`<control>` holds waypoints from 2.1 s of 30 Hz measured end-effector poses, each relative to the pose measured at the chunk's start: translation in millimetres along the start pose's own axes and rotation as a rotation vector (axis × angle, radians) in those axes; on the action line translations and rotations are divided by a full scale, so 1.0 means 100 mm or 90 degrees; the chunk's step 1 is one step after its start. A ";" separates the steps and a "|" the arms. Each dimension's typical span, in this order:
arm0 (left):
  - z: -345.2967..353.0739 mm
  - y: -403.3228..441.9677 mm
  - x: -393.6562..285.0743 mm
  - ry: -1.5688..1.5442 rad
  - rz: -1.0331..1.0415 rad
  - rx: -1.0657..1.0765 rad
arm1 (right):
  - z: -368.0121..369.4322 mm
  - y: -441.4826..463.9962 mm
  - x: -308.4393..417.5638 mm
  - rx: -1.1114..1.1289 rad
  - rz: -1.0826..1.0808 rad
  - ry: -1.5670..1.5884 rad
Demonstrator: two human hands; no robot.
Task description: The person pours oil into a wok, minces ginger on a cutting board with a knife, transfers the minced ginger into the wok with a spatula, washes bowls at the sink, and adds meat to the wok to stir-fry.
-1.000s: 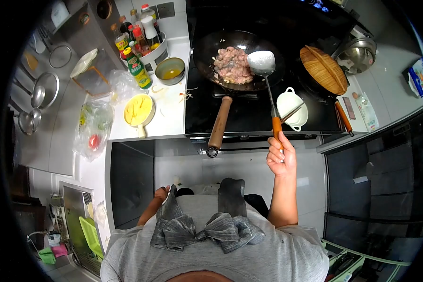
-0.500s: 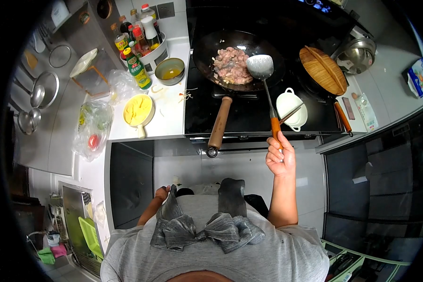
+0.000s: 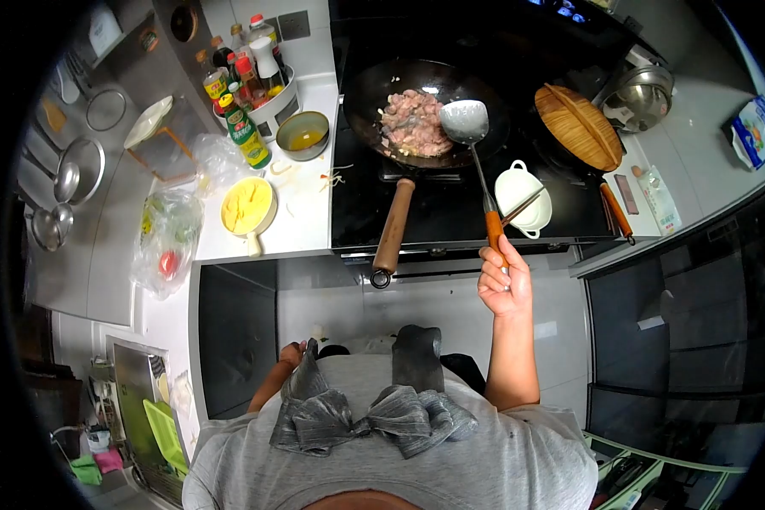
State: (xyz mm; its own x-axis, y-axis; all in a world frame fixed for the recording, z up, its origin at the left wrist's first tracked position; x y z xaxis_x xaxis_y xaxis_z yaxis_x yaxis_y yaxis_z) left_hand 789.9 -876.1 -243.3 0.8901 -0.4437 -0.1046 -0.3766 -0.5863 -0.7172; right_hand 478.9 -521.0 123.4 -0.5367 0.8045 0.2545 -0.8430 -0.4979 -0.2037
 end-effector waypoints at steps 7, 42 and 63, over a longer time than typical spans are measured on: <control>0.05 0.09 0.04 0.007 0.023 -0.010 | -0.07 0.02 0.00 -0.002 0.013 0.045; -0.01 -0.12 -0.04 -0.014 -0.013 -0.020 | -0.13 -0.03 0.04 -0.012 -0.023 0.016; 0.02 0.02 0.01 -0.003 0.007 -0.021 | -0.07 -0.02 0.04 -0.005 -0.021 0.010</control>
State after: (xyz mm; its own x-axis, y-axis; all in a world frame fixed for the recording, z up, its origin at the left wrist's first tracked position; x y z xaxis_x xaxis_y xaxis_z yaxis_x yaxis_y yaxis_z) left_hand 790.6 -876.5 -246.3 0.8874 -0.4462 -0.1155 -0.3937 -0.6034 -0.6935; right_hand 479.1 -514.3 118.1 -0.5085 0.8250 0.2468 -0.8596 -0.4691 -0.2027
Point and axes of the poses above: each hand's wrist, its own y-axis towards the middle knuckle, its own z-axis out of the palm, x = y × z, the point moved 5 cm from there along y, towards the middle knuckle, and after that the axes turned 12 degrees about -z, right-handed, at the moved point
